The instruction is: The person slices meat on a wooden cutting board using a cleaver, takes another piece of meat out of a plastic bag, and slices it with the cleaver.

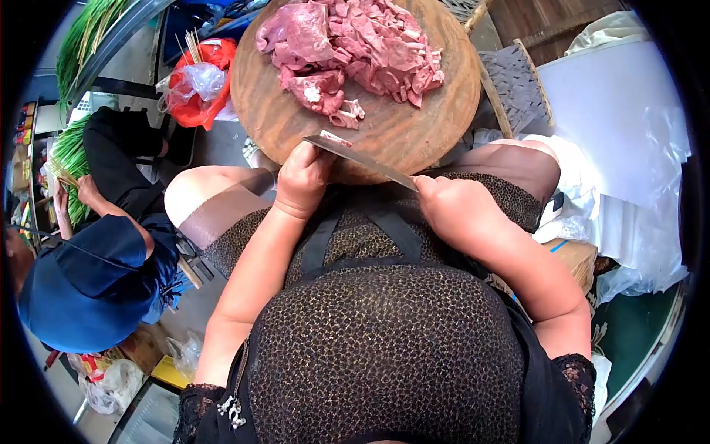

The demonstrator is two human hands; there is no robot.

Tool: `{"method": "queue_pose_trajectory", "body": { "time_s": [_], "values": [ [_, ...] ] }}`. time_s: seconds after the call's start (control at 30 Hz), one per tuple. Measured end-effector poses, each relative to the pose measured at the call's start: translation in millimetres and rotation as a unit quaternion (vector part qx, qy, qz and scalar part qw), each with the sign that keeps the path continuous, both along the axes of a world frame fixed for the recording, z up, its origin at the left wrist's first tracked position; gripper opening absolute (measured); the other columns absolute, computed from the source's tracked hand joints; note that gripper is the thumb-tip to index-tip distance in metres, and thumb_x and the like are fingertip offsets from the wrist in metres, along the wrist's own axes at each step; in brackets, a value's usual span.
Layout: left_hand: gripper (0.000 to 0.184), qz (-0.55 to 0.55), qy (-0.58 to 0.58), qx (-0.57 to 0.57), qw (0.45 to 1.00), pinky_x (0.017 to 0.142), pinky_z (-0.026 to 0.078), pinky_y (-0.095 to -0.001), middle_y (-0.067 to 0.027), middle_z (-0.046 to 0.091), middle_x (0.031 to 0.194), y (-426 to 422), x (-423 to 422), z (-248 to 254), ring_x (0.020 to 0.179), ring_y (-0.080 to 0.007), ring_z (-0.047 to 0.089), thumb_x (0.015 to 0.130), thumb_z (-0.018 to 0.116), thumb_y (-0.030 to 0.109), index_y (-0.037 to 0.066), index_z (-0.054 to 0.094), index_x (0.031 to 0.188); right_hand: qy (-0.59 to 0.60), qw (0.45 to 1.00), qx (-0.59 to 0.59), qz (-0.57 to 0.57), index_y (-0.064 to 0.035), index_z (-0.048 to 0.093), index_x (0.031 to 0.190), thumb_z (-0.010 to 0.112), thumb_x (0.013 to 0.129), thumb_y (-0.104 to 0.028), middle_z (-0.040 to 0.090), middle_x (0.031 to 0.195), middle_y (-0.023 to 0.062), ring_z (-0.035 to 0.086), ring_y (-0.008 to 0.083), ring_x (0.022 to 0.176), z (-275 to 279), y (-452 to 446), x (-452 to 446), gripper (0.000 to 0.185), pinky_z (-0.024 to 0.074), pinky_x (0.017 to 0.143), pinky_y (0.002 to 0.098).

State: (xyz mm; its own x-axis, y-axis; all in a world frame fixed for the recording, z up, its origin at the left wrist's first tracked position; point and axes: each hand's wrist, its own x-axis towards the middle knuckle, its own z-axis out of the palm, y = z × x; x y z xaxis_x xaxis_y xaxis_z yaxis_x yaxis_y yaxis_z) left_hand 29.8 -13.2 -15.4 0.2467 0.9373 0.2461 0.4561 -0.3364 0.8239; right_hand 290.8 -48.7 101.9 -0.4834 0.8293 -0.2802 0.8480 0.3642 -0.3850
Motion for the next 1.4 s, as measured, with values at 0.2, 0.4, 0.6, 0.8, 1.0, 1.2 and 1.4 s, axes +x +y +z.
{"method": "queue_pose_trajectory", "body": {
  "time_s": [0.2,0.4,0.6,0.8,1.0,1.2,1.4],
  "values": [
    [0.022,0.005,0.118,0.164,0.979,0.076,0.056,-0.0335,-0.0073,0.068,0.096,5.3,-2.6,-14.5,0.088,-0.0252,0.067,0.075,0.07,-0.002,0.005,0.074,0.096,0.001,0.998,-0.05,0.025,-0.0001,0.059,0.088,0.053,0.089,-0.011,0.065,0.071,0.0209,0.068,0.0386,0.068,1.0,16.2,4.1,0.012,0.0543,0.061,0.0479],
    [0.019,0.015,0.135,0.197,0.971,0.073,0.057,-0.0317,-0.0062,0.068,0.096,4.5,-4.3,-11.2,0.088,-0.0233,0.068,0.074,0.073,0.003,0.008,0.074,0.093,0.011,0.996,-0.066,0.058,0.0018,0.06,0.085,0.056,0.091,-0.014,0.064,0.069,0.0226,0.066,0.0413,0.07,-1.9,41.8,0.1,0.017,0.0524,0.063,0.0496],
    [0.017,0.015,0.141,0.186,0.972,0.076,0.057,-0.0327,-0.0083,0.069,0.095,3.0,-7.0,-12.0,0.086,-0.0247,0.068,0.078,0.072,0.001,0.005,0.074,0.095,0.007,0.989,-0.136,0.064,0.0051,0.063,0.077,0.054,0.092,-0.015,0.063,0.073,0.0275,0.065,0.0452,0.074,9.9,68.3,-22.0,0.026,0.051,0.068,0.0525],
    [0.018,0.02,0.172,0.204,0.963,0.077,0.057,-0.0338,-0.0068,0.07,0.096,1.1,-11.1,-16.6,0.089,-0.0253,0.068,0.076,0.072,0.003,0.01,0.074,0.092,0.046,0.996,-0.058,0.053,0.0012,0.068,0.081,0.052,0.083,-0.009,0.069,0.083,0.0237,0.07,0.0405,0.082,-36.4,69.4,-58.5,0.019,0.0556,0.075,0.0496],
    [0.021,0.027,0.185,0.223,0.957,0.078,0.056,-0.0343,-0.0051,0.069,0.102,0.7,-5.4,-6.8,0.089,-0.0246,0.067,0.077,0.066,0.003,0.009,0.073,0.096,0.061,0.997,0.03,-0.038,0.0012,0.066,0.095,0.05,0.088,-0.011,0.07,0.087,0.0224,0.07,0.0396,0.083,-44.6,45.1,-48.4,0.021,0.0559,0.073,0.0494],
    [0.016,0.035,0.179,0.241,0.953,0.075,0.056,-0.0325,-0.003,0.067,0.095,-3.2,-3.3,2.6,0.087,-0.0229,0.066,0.077,0.069,0.005,0.01,0.072,0.093,0.087,0.995,0.011,-0.052,-0.0018,0.065,0.1,0.052,0.093,-0.017,0.069,0.086,0.0226,0.068,0.0411,0.082,-15.0,27.4,-12.1,0.021,0.054,0.076,0.0509],
    [0.012,0.043,0.166,0.235,0.957,0.073,0.056,-0.0336,-0.0032,0.066,0.09,-4.1,-6.6,-5.2,0.083,-0.0237,0.066,0.08,0.07,0.005,0.01,0.071,0.091,0.08,0.996,0.006,-0.033,-0.0019,0.063,0.096,0.053,0.093,-0.017,0.069,0.081,0.0223,0.068,0.04,0.077,-3.1,-1.8,-1.2,0.018,0.0549,0.07,0.0499]
  ]
}}
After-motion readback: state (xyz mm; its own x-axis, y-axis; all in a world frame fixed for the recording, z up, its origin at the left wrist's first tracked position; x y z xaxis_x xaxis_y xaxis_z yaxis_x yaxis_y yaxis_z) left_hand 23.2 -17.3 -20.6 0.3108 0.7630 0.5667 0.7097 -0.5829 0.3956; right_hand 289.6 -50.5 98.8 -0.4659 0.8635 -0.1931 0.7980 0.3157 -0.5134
